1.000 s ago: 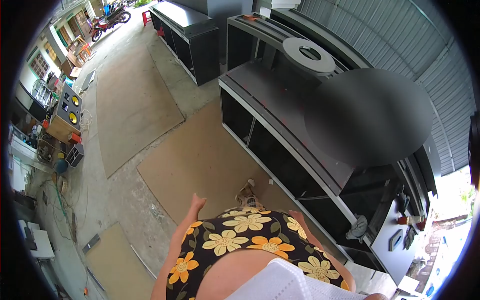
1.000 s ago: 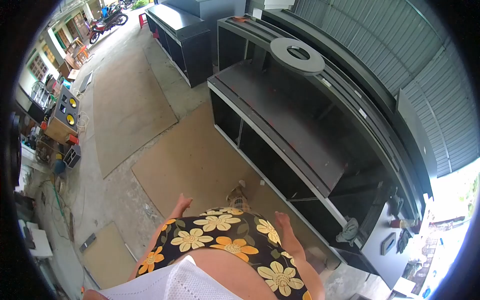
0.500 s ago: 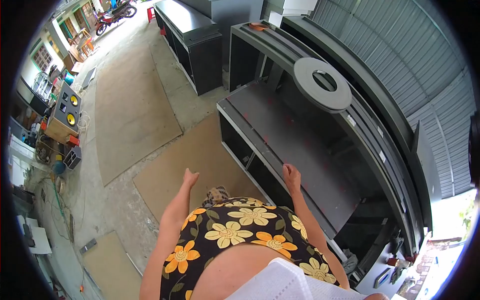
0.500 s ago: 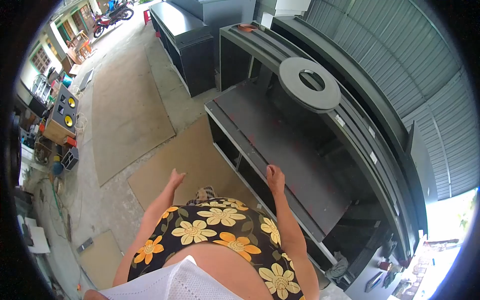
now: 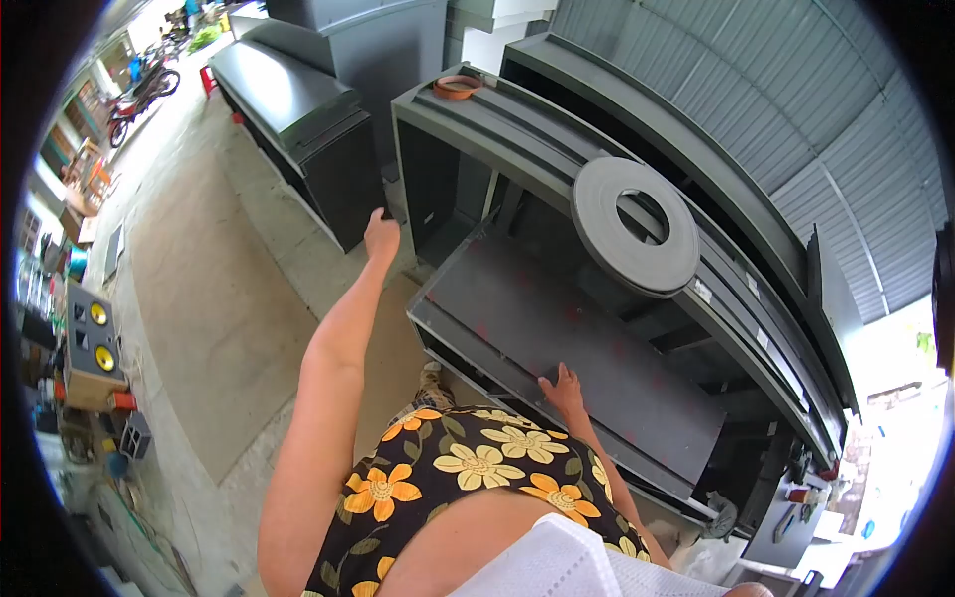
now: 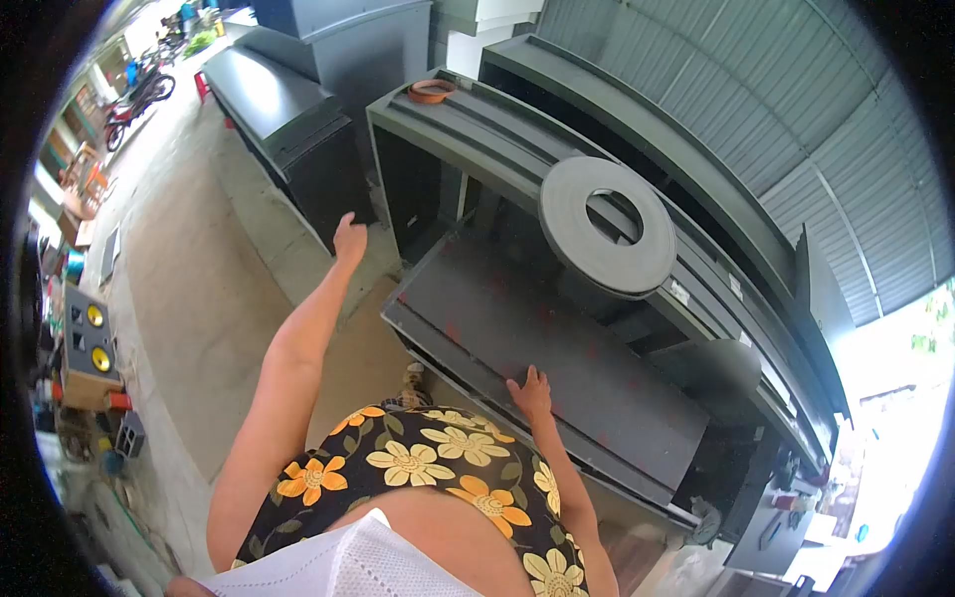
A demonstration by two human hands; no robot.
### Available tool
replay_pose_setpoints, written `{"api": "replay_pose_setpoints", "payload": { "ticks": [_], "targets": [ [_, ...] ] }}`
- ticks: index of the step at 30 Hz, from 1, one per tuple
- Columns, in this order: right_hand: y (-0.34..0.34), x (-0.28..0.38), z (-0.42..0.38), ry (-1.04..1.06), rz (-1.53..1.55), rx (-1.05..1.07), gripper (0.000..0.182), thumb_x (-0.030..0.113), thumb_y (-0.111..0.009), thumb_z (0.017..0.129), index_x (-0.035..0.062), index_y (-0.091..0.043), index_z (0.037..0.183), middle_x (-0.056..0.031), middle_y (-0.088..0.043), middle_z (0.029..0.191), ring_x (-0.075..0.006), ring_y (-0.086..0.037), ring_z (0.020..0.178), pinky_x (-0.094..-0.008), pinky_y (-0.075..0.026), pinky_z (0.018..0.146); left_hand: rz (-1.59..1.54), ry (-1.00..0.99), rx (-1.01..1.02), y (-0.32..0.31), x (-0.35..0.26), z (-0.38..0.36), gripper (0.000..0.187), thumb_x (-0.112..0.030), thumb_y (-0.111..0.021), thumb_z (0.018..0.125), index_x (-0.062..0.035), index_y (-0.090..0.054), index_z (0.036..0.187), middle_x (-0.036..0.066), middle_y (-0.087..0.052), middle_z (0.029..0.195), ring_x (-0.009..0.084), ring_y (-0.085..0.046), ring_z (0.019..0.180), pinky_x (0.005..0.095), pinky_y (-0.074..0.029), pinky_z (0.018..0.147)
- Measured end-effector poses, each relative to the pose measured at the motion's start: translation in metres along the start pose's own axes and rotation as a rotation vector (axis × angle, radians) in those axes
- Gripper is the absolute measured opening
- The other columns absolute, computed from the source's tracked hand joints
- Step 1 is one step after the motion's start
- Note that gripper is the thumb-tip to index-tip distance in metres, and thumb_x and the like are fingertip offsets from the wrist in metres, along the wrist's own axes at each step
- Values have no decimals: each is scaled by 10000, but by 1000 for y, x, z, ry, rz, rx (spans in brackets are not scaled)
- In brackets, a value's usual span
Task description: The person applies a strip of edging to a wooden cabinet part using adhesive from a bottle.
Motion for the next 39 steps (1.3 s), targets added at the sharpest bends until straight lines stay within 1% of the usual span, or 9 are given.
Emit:
{"api": "replay_pose_setpoints", "payload": {
  "ticks": [9,15,18,23,26,27,31,35,39],
  "targets": [
    [-22,18,5,-284,-44,66,918,538,-655,697,59,-277,1383,-340,-155,1406,-506,-222,1280,-499,-317,1011,-133,-339,135,-88,-155,170,419,-161,-571,805,-77,-488,1207,162,-621,1009,325,-580,964,420,-454,832],
    [-20,20,7,-346,-49,130,1010,610,-657,654,30,-275,1387,-363,-177,1390,-515,-245,1268,-489,-286,1034,0,-804,72,-141,-216,214,463,-119,-565,804,-105,-448,1251,155,-479,1225,331,-521,1065,433,-456,857],
    [-27,17,5,-374,-14,105,1024,575,-688,631,48,-244,1389,-343,-129,1413,-525,-244,1261,-513,-310,1015,133,-899,4,-181,-217,248,541,-81,-509,814,-131,-365,1333,162,-416,1319,339,-474,1149,452,-444,883],
    [-34,24,1,-449,-8,55,1065,579,-693,626,37,-204,1401,-333,-93,1425,-509,-178,1294,-518,-288,1026,432,-613,369,-193,-224,263,465,-112,-438,864,-151,-384,1325,175,-543,1203,322,-552,1071,463,-452,849],
    [-34,29,1,-465,-8,49,1066,566,-696,629,30,-195,1401,-330,-90,1427,-513,-169,1295,-522,-274,1033,517,-812,290,-197,-217,269,284,-143,-547,822,-109,-565,1104,137,-561,1054,327,-561,997,439,-481,804],
    [-32,31,-1,-469,-9,45,1060,554,-701,629,28,-197,1399,-332,-95,1425,-517,-174,1291,-525,-274,1032,573,-815,323,-195,-218,265,251,-174,-530,847,-111,-588,1083,137,-556,1107,320,-538,1040,452,-460,829],
    [-28,36,-4,-459,24,-6,1050,513,-722,620,20,-206,1391,-332,-107,1420,-518,-180,1286,-527,-295,1019,668,-851,328,-186,-224,252,233,-165,-621,806,-94,-600,1027,128,-558,1036,302,-554,995,448,-475,789],
    [-26,40,-2,-462,20,-31,1037,482,-739,614,8,-225,1379,-324,-117,1418,-508,-184,1286,-528,-339,993,614,-872,158,-168,-224,251,167,-172,-609,823,-95,-602,970,104,-551,1012,290,-576,964,429,-500,756],
    [-26,40,-7,-442,31,-59,1026,462,-744,620,10,-222,1380,-316,-112,1422,-502,-182,1289,-530,-342,991,716,-790,252,-162,-227,250,163,-147,-613,828,-89,-597,979,83,-569,1048,265,-581,961,414,-493,759]
  ]
}}
Point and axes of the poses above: each hand's wrist, its own z-axis towards the middle knuckle, its own y-axis out of the back of the hand, x = y × z, the point moved 7 cm from there along z, towards the middle knuckle
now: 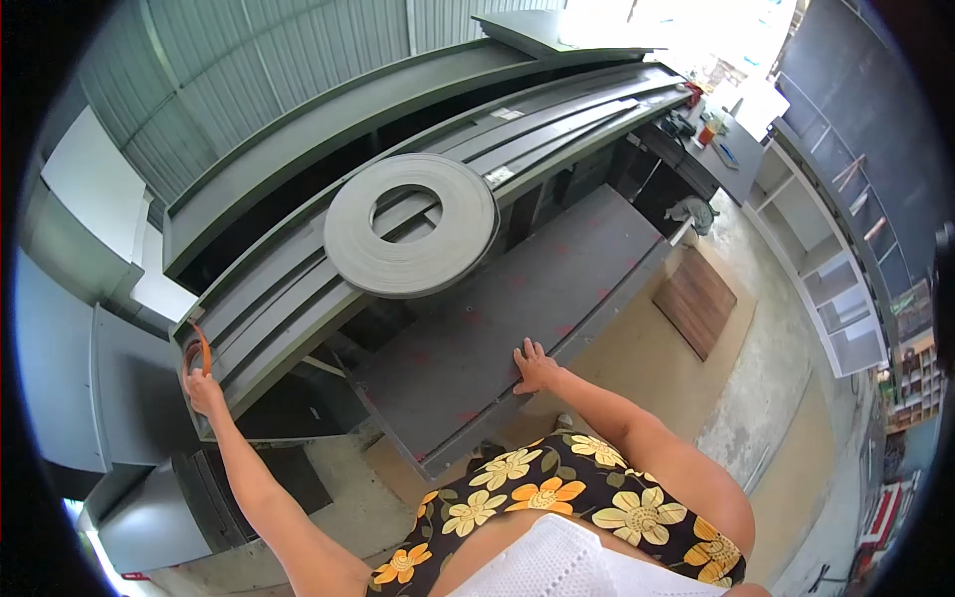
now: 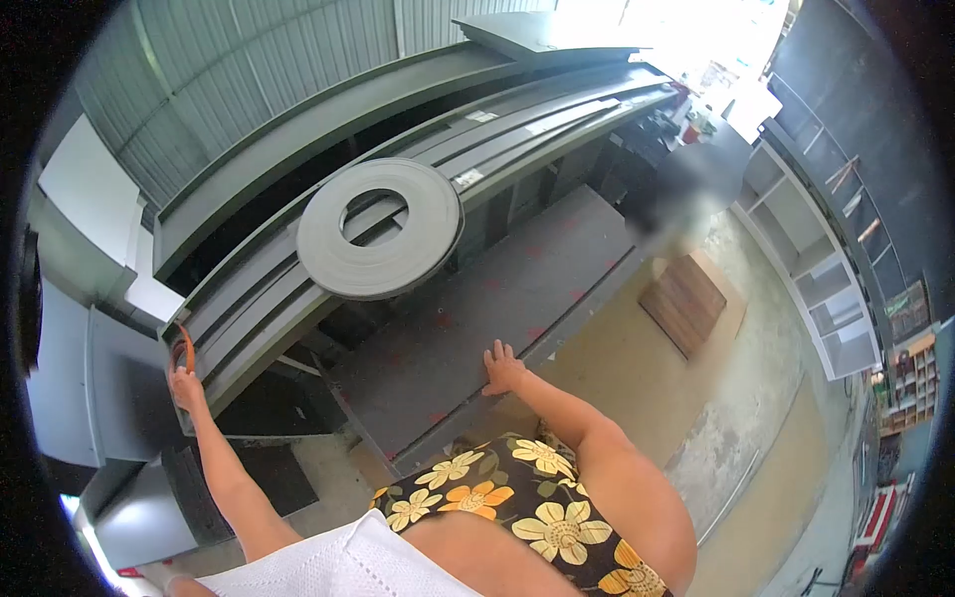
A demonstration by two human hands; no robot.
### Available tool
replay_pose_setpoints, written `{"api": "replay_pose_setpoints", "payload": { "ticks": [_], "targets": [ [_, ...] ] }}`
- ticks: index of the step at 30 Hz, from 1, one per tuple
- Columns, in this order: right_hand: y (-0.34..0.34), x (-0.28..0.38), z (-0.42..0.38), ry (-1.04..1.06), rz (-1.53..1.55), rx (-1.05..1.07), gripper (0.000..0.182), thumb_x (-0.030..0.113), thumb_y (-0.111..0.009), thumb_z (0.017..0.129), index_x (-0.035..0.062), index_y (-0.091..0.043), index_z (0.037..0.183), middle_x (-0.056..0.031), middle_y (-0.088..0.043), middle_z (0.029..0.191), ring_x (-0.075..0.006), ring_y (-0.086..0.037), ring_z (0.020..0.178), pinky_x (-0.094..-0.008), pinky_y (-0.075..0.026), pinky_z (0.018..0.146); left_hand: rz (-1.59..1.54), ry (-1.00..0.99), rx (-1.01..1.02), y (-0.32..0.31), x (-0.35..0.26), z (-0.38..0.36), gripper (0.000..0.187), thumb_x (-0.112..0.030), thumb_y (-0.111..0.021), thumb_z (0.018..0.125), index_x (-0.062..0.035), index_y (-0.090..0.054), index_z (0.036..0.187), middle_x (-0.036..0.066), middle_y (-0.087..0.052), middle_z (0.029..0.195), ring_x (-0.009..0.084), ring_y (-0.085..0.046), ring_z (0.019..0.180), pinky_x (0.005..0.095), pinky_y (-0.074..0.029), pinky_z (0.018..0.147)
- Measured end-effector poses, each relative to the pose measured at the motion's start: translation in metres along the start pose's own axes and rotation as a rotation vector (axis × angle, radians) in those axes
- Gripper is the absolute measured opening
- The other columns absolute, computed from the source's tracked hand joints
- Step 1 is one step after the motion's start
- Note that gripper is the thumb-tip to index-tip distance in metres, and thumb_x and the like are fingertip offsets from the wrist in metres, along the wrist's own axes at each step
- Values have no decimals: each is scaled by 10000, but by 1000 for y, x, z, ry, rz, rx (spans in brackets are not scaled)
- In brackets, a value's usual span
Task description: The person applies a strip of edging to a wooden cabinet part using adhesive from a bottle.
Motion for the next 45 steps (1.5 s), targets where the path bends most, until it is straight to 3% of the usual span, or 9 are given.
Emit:
{"api": "replay_pose_setpoints", "payload": {
  "ticks": [10,17,22,24,27,31,34,37,45],
  "targets": [
    [4,-1,-3,10,23,20,1026,480,-730,631,50,-204,1401,-312,-87,1433,-498,-151,1305,-502,-286,1037,-112,14,-161,-8,12,20,179,-229,-573,852,-82,-578,954,132,-621,941,327,-593,908,444,-471,716],
    [-8,-4,6,-13,-11,21,1055,486,-745,609,46,-200,1398,-325,-86,1426,-517,-147,1297,-522,-284,1029,-595,365,-382,13,43,63,332,-335,-589,820,-23,-606,931,164,-629,931,332,-607,874,433,-465,759],
    [-1,1,-1,14,50,-57,1050,448,-768,572,2,-229,1355,-333,-122,1405,-526,-187,1272,-528,-321,1000,-1163,122,-586,95,18,27,465,-355,-662,796,75,-615,964,136,-630,909,199,-597,759,314,-467,730],
    [1,1,-3,14,33,-109,1042,433,-775,555,-9,-241,1333,-332,-143,1393,-523,-204,1263,-521,-353,977,-1353,107,-468,137,-10,-29,407,-277,-608,851,77,-578,1049,115,-615,907,182,-557,747,277,-449,688],
    [6,6,-5,-11,39,-71,1045,439,-780,560,-6,-252,1344,-335,-153,1394,-511,-195,1275,-506,-379,965,-1399,-130,-413,164,-48,-106,219,-220,-494,916,-33,-525,807,1,-442,705,69,-342,574,219,-294,511],
    [9,7,-4,-25,17,-44,1055,429,-780,559,-44,-244,1336,-337,-147,1397,-509,-212,1270,-500,-377,972,-1660,-16,81,133,-103,-195,250,-243,-451,940,-73,-487,760,-17,-448,676,31,-306,520,175,-242,467],
    [7,4,-2,-6,55,-48,1030,458,-764,574,-20,-272,1342,-338,-138,1404,-520,-204,1270,-507,-365,979,-1528,-152,308,116,-155,-265,198,-247,-511,926,-74,-557,841,-9,-573,746,11,-341,521,162,-237,445],
    [10,-2,-4,43,174,-46,924,473,-727,612,5,-352,1316,-321,-190,1387,-498,-241,1254,-498,-373,967,-1436,-281,384,87,-198,-323,140,-142,-590,877,-13,-599,931,16,-608,789,98,-521,705,250,-425,634],
    [10,-76,-79,189,516,-96,635,409,-622,750,34,-496,1246,-228,-502,1231,-365,-498,1124,-401,-405,953,-1210,-501,626,109,-306,-446,131,-107,-636,833,7,-578,803,20,-541,623,79,-513,589,235,-401,550]
  ]
}}
Point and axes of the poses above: each hand's wrist, its own z-axis towards the middle knuckle, its own y-axis out of the back of the hand, x = y × z, the point moved 7 cm from there along z, towards the middle knuckle
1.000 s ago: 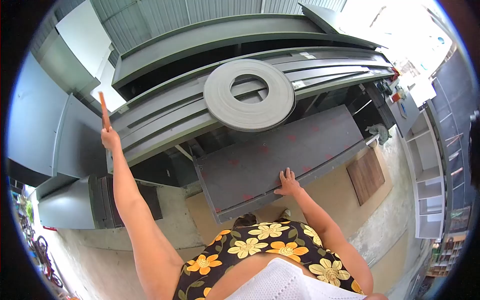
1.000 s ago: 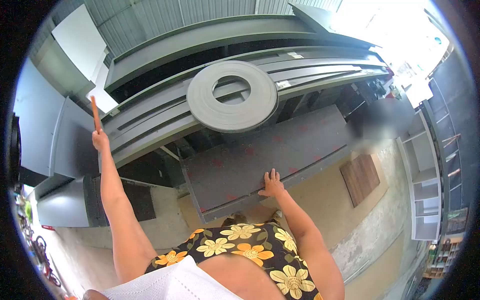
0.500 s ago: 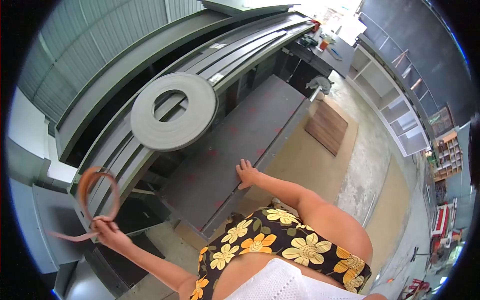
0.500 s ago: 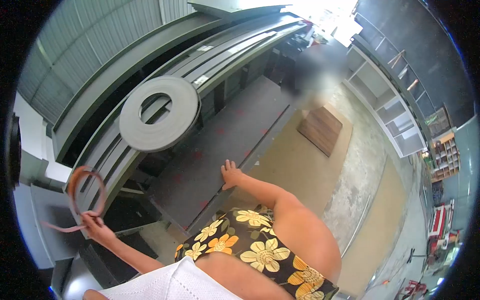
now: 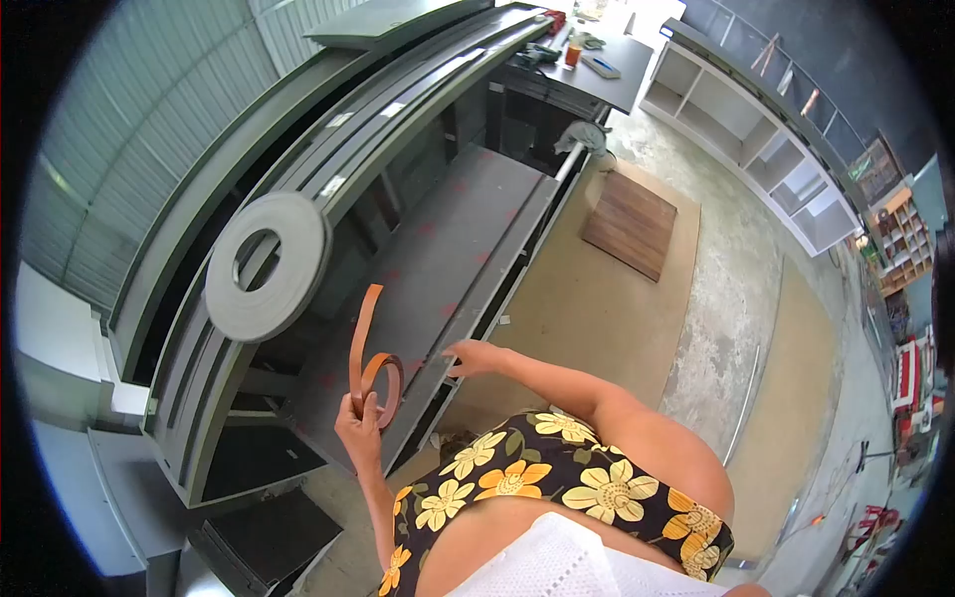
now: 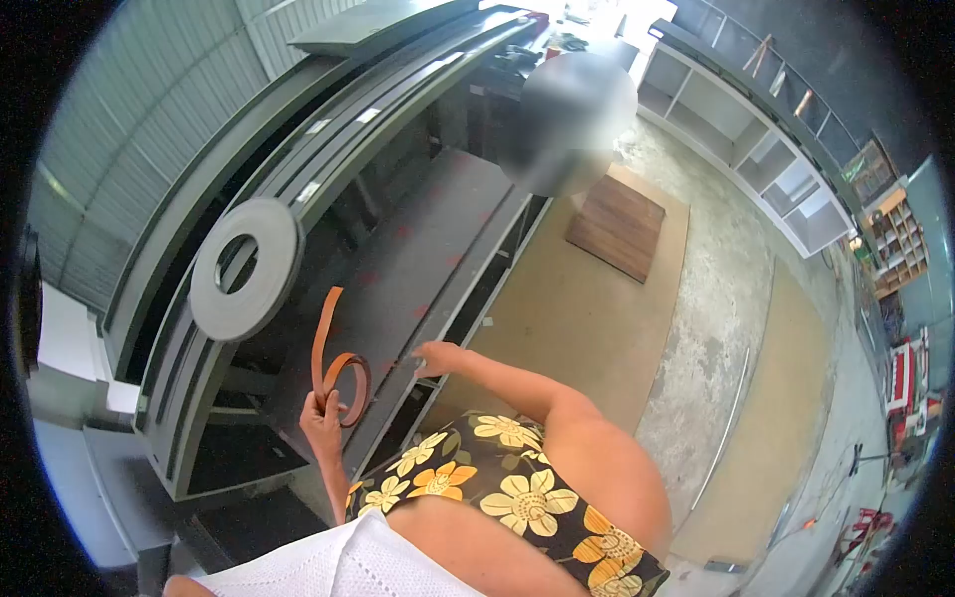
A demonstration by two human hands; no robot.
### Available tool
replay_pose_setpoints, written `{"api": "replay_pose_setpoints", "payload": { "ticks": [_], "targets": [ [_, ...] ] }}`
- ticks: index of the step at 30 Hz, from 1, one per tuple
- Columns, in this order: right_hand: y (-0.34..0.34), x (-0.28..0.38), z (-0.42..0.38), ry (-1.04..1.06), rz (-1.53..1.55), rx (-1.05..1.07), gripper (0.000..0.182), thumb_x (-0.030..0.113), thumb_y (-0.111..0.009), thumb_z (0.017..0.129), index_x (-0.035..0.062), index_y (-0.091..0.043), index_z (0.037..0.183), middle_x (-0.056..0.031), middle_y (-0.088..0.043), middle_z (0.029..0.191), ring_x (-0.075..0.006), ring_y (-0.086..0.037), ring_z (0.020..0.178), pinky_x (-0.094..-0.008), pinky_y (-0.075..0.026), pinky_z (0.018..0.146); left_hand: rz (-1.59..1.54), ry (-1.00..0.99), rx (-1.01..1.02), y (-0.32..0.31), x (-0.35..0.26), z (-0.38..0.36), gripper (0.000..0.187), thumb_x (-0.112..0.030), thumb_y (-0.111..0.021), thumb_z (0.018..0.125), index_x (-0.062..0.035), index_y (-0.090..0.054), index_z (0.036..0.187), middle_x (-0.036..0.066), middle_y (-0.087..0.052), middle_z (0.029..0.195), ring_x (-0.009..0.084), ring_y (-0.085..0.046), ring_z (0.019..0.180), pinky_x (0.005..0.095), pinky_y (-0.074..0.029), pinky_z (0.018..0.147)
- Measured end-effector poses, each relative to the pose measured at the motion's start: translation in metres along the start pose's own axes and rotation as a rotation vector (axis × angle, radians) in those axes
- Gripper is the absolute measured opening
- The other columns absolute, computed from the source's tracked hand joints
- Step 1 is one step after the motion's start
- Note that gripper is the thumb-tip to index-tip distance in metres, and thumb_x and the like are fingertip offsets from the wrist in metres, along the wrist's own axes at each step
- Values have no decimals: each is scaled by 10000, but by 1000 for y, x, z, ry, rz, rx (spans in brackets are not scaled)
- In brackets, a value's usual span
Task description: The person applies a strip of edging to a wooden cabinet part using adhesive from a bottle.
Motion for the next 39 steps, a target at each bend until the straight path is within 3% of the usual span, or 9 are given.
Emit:
{"api": "replay_pose_setpoints", "payload": {
  "ticks": [5,8,11,17,26,29,32,35,39],
  "targets": [
    [55,-53,-118,39,404,-142,529,367,-600,822,-12,-533,1185,-170,-619,1055,-268,-602,957,-358,-475,825,-218,88,170,-114,-35,-19,111,-97,-614,844,-1,-560,826,28,-561,616,71,-510,510,210,-396,482],
    [86,-82,-199,-138,882,-130,486,377,-579,856,49,-533,1212,-66,-622,1062,-139,-592,914,-293,-480,772,-264,126,297,-196,-56,-42,125,-111,-620,833,-2,-562,852,36,-565,612,76,-510,485,213,-395,458],
    [118,-101,-248,-108,964,-259,452,349,-567,869,30,-543,1190,-39,-615,1005,-112,-589,841,-253,-478,692,-157,28,421,-261,-95,-66,156,-135,-627,824,-1,-572,880,28,-566,611,77,-518,491,221,-398,458],
    [179,-91,-312,-53,1082,-513,387,322,-553,882,64,-558,1171,-27,-631,1009,-86,-580,766,-213,-461,669,-134,-39,671,-350,-124,-111,193,-139,-624,824,9,-575,937,21,-565,612,73,-522,525,231,-417,492],
    [182,-106,-306,-110,927,-667,365,281,-589,855,13,-594,1103,-13,-624,871,-83,-564,656,-201,-451,598,17,-92,758,-364,-118,-106,239,-153,-600,828,28,-579,982,69,-594,652,120,-552,584,274,-445,570],
    [187,-100,-288,46,872,-671,335,274,-608,839,17,-620,1053,-31,-618,896,-113,-584,734,-234,-473,661,30,-97,787,-367,-113,-95,239,-154,-593,829,34,-574,976,77,-591,651,124,-551,584,282,-445,575],
    [202,-71,-284,102,619,-766,293,249,-638,797,40,-644,1003,-64,-619,929,-192,-605,842,-300,-487,742,20,-128,807,-367,-118,-81,230,-153,-587,831,39,-566,956,79,-586,650,126,-543,583,285,-443,572],
    [211,-55,-278,150,-122,-890,311,221,-667,735,59,-645,1000,-102,-611,945,-257,-597,906,-349,-485,770,6,-131,835,-362,-133,-63,211,-152,-581,837,37,-556,926,81,-577,651,132,-531,587,287,-436,562],
    [217,-55,-263,53,60,-720,314,193,-669,708,32,-636,975,-124,-613,917,-284,-595,856,-363,-475,761,11,-227,820,-361,-131,-33,195,-164,-565,857,26,-560,903,72,-562,637,115,-518,589,281,-424,546]
  ]
}}
Point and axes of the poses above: each hand's wrist, its own z-axis towards the middle knuckle, its own y-axis out of the back of the hand, x = y × z, the point moved 7 cm from there along z, towards the middle knuckle
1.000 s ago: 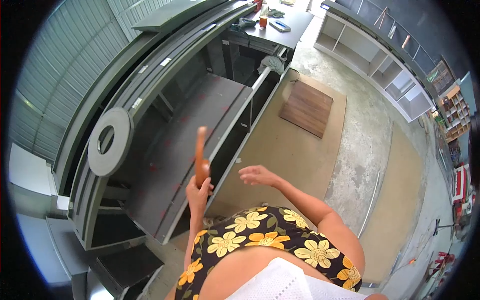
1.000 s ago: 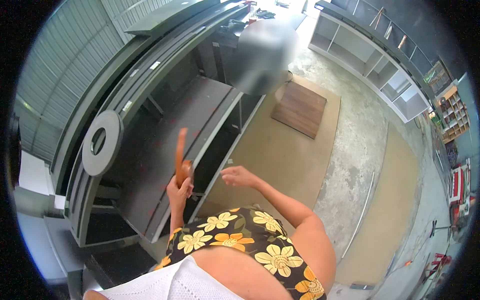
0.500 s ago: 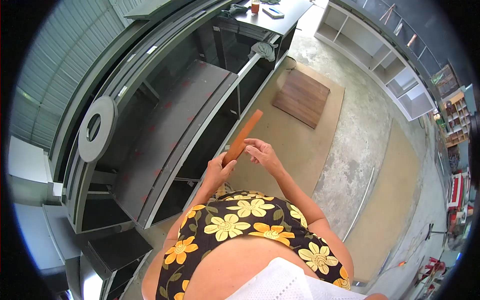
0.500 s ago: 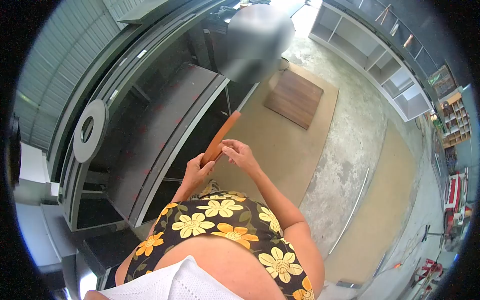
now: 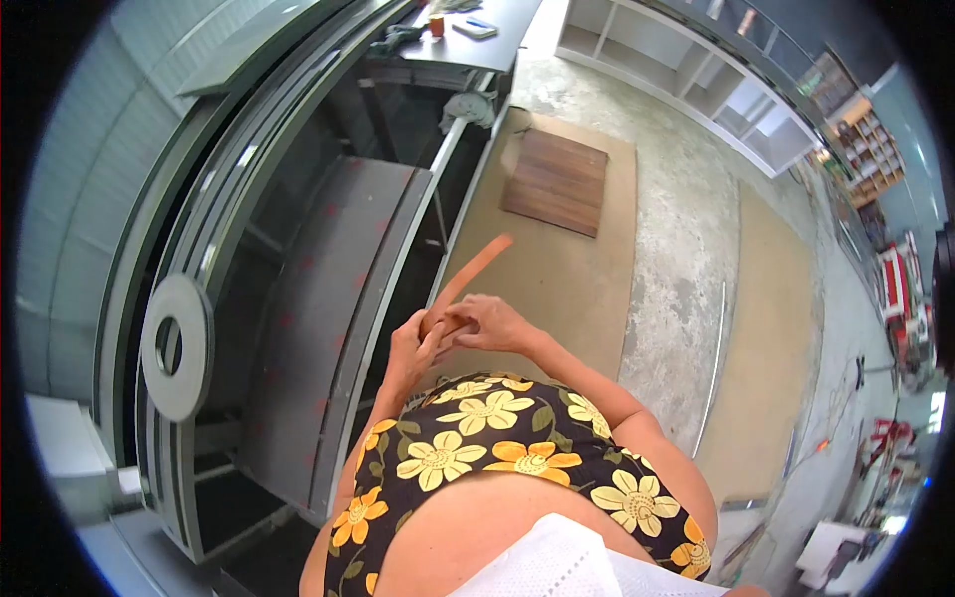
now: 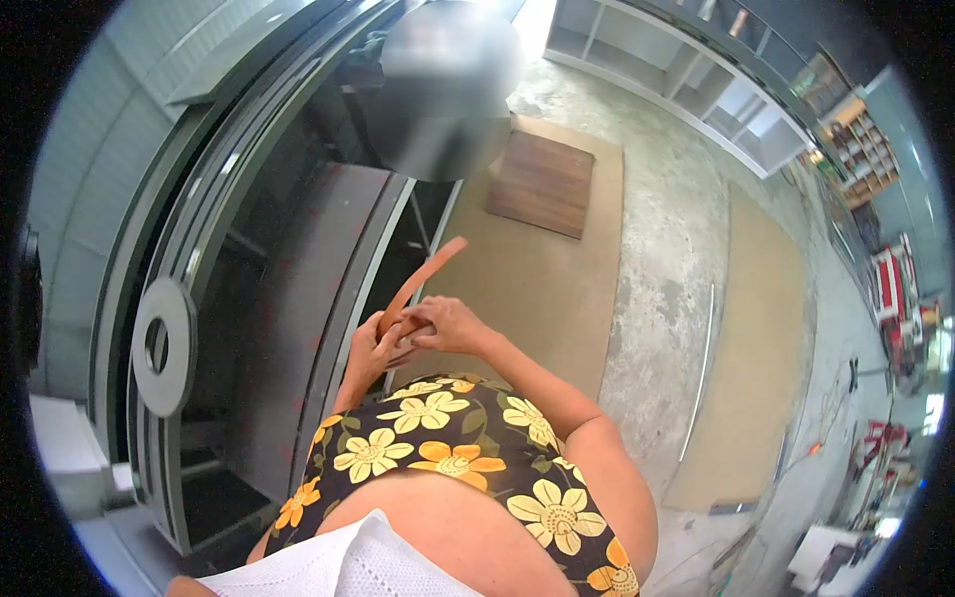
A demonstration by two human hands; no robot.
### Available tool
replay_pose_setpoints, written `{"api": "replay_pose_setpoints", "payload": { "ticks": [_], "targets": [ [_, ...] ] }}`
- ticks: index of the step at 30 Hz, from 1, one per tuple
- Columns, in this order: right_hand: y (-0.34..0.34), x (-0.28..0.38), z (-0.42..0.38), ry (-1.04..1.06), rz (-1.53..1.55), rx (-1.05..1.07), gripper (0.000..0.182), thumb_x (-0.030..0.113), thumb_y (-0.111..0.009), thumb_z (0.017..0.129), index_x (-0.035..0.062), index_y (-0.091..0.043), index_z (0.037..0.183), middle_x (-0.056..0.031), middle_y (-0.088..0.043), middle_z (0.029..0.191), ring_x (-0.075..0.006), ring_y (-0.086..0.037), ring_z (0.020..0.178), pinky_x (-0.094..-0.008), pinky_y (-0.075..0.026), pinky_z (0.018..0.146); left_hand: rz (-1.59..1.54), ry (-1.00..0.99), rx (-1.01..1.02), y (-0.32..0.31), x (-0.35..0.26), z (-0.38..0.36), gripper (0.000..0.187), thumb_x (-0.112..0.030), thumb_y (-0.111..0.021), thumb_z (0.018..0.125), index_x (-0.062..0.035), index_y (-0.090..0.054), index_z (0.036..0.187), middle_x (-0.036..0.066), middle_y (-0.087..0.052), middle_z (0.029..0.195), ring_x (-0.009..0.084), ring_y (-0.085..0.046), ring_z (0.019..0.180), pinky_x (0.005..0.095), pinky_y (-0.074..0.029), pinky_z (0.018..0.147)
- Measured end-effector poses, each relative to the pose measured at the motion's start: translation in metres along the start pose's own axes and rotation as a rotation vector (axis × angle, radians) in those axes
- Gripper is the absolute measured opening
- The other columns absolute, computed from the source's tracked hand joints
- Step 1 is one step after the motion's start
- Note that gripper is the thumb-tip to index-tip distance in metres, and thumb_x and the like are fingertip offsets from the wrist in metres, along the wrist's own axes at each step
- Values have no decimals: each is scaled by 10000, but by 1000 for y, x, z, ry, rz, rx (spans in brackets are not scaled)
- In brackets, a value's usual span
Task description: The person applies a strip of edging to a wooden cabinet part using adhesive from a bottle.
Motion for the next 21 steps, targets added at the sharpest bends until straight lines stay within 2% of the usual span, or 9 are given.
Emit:
{"api": "replay_pose_setpoints", "payload": {
  "ticks": [2,3,4,6,9,12,15,18,21],
  "targets": [
    [-15,-14,-1,-123,111,81,307,183,-680,717,13,-626,967,-120,-615,901,-257,-594,817,-330,-471,725,-30,34,-15,14,-3,3,199,-174,-557,868,24,-560,891,67,-562,636,110,-512,589,276,-420,541],
    [-14,-15,-1,-101,150,26,291,162,-668,726,0,-615,962,-114,-615,829,-235,-600,756,-323,-466,688,-63,79,-15,21,-1,6,213,-190,-549,879,23,-559,873,61,-560,632,98,-505,581,270,-412,539],
    [-13,-17,-2,-118,179,-3,277,158,-661,736,0,-613,958,-106,-615,817,-223,-599,746,-314,-463,677,-35,-7,-74,31,6,13,211,-190,-522,907,11,-567,859,49,-560,630,95,-521,582,263,-424,546],
    [-9,-21,-3,-145,239,-56,250,149,-648,755,-2,-608,950,-90,-615,792,-199,-597,727,-295,-457,656,-299,-78,-143,49,18,23,251,-218,-453,948,-17,-571,855,29,-547,624,95,-542,588,259,-444,561],
    [0,-50,-11,-368,553,-130,196,156,-636,787,14,-604,917,-56,-618,783,-152,-589,704,-262,-455,626,-395,-1,-314,91,21,32,295,-251,-389,974,-42,-568,866,11,-515,600,95,-532,561,253,-443,549],
    [32,-74,-30,-553,972,-468,123,164,-616,811,49,-585,845,-24,-611,765,-127,-586,663,-246,-469,615,-545,36,-461,127,26,37,307,-267,-358,983,-49,-553,888,-6,-453,571,74,-462,513,237,-416,542],
    [56,-111,-58,-627,1300,-837,93,157,-600,816,84,-567,768,-14,-599,694,-124,-582,614,-271,-494,618,-843,-7,-536,142,42,47,295,-249,-342,989,-52,-546,909,-18,-409,565,69,-386,482,222,-392,543],
    [81,-169,-87,-498,1444,-1078,133,185,-593,804,97,-558,711,-21,-566,613,-152,-586,601,-303,-502,570,-921,-45,-580,136,30,52,293,-242,-327,993,-55,-542,925,-18,-390,567,68,-356,478,218,-390,557],
    [122,-216,-122,-456,1472,-1248,132,184,-611,792,117,-555,694,-19,-565,590,-157,-584,597,-326,-506,572,-1005,-69,-624,127,27,62,288,-244,-343,990,-55,-551,924,-15,-370,547,70,-338,462,232,-389,553]
  ]
}}
Point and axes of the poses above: each hand's wrist, its own z-axis towards the middle knuckle, its own y-axis out of the back of the hand, x = y × z, the point moved 7 cm from there along z, towards the middle knuckle
